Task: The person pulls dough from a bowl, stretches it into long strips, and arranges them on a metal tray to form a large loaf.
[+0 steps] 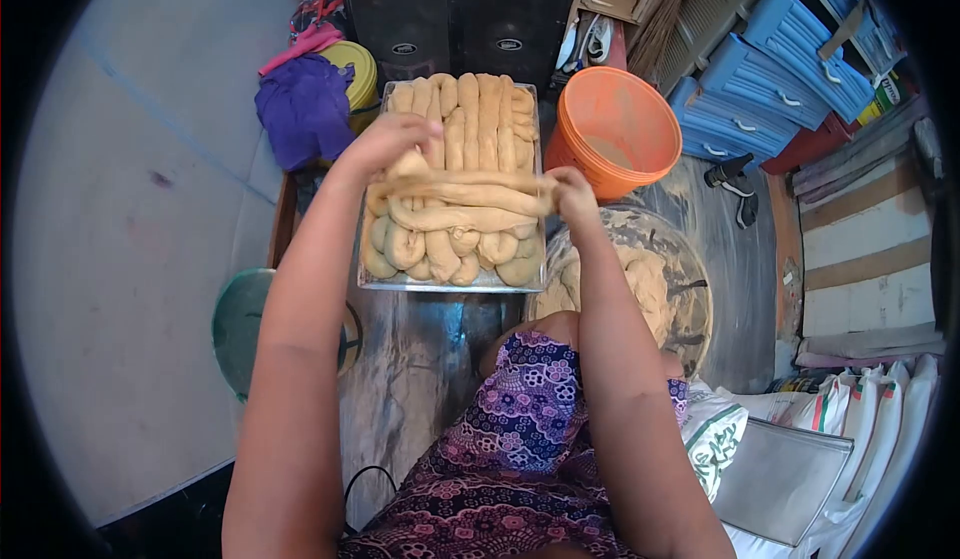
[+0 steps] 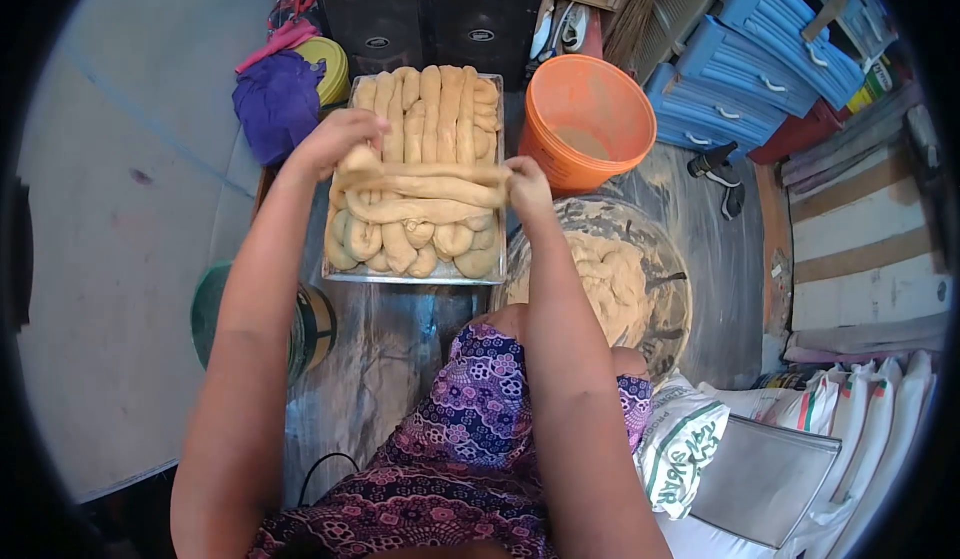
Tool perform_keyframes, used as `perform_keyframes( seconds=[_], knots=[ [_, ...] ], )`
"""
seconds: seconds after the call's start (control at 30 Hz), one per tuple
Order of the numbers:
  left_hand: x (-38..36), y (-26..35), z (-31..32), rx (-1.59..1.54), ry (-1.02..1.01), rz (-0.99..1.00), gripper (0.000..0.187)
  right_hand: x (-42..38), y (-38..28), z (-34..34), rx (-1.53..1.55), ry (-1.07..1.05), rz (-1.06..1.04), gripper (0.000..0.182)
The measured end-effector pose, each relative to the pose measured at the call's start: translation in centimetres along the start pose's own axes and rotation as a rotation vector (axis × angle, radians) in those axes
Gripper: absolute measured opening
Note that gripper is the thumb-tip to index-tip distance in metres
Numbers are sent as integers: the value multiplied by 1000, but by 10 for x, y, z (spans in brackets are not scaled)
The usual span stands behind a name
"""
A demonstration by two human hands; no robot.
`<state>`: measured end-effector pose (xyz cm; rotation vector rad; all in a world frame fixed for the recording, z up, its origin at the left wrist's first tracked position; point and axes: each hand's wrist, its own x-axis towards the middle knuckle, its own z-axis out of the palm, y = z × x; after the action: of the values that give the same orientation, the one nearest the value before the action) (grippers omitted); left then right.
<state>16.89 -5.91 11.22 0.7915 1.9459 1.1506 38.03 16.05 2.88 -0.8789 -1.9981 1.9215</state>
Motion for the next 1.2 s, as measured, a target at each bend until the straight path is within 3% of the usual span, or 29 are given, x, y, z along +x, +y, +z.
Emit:
perform_keyframes(
  seconds=[0.03,0.1,0.13,0.23,0.27,0.33,0.43,0.53,0.6,0.67,0.73,0.8,0.83,0.87,0.93,0.97,1.0,1.07,1.1,1.2],
  knots=[
    [2,-12,5,5,1,1,45,3,7,2,4,1,-3,26],
    [-9,-39,21,-1113,295,190,56,7,23,13,-26,-62,-141,29],
    [-14,-48,30,-1109,293,190,56,8,21,18,-21,-60,-141,29],
    [-30,-67,57,-64,607,212,84,8,7,26,-238,-10,-146,39],
    [-32,-68,58,-64,606,208,84,8,2,26,-350,-69,-162,38],
    [-42,-63,59,349,546,276,86,8,-1,29,-463,-134,-174,39],
    [-59,-39,41,280,596,239,68,17,3,32,-236,144,-465,27],
    [-64,-77,6,239,651,262,51,21,3,24,-107,139,-363,26],
    [-66,-95,-5,141,552,163,45,10,-1,29,-252,100,-264,25],
    [-68,-98,-10,-307,478,-57,31,9,-1,35,-389,28,-252,22],
    [-64,-96,-17,-242,519,-64,29,14,-2,33,-334,-21,-203,26],
    [-65,-65,-11,-754,624,132,33,23,4,30,-98,42,-445,24],
    [-64,-54,-6,-848,614,224,45,7,-20,28,80,52,-269,26],
    [-58,-51,3,-849,617,221,45,13,-13,25,80,49,-266,26],
    [-45,-53,17,-332,586,200,48,29,4,15,-294,147,-149,28],
    [-39,-59,23,-187,459,204,55,22,-1,17,-432,77,-111,31],
    [-39,-68,27,56,410,104,59,23,7,23,-429,86,-112,31],
    [-49,-61,43,307,420,200,66,23,22,41,-185,-51,-396,33],
    [-50,-60,44,309,414,207,66,18,15,41,-435,0,-369,31],
    [-56,-65,41,342,425,149,63,3,-11,38,-643,-35,-294,30]
  ],
)
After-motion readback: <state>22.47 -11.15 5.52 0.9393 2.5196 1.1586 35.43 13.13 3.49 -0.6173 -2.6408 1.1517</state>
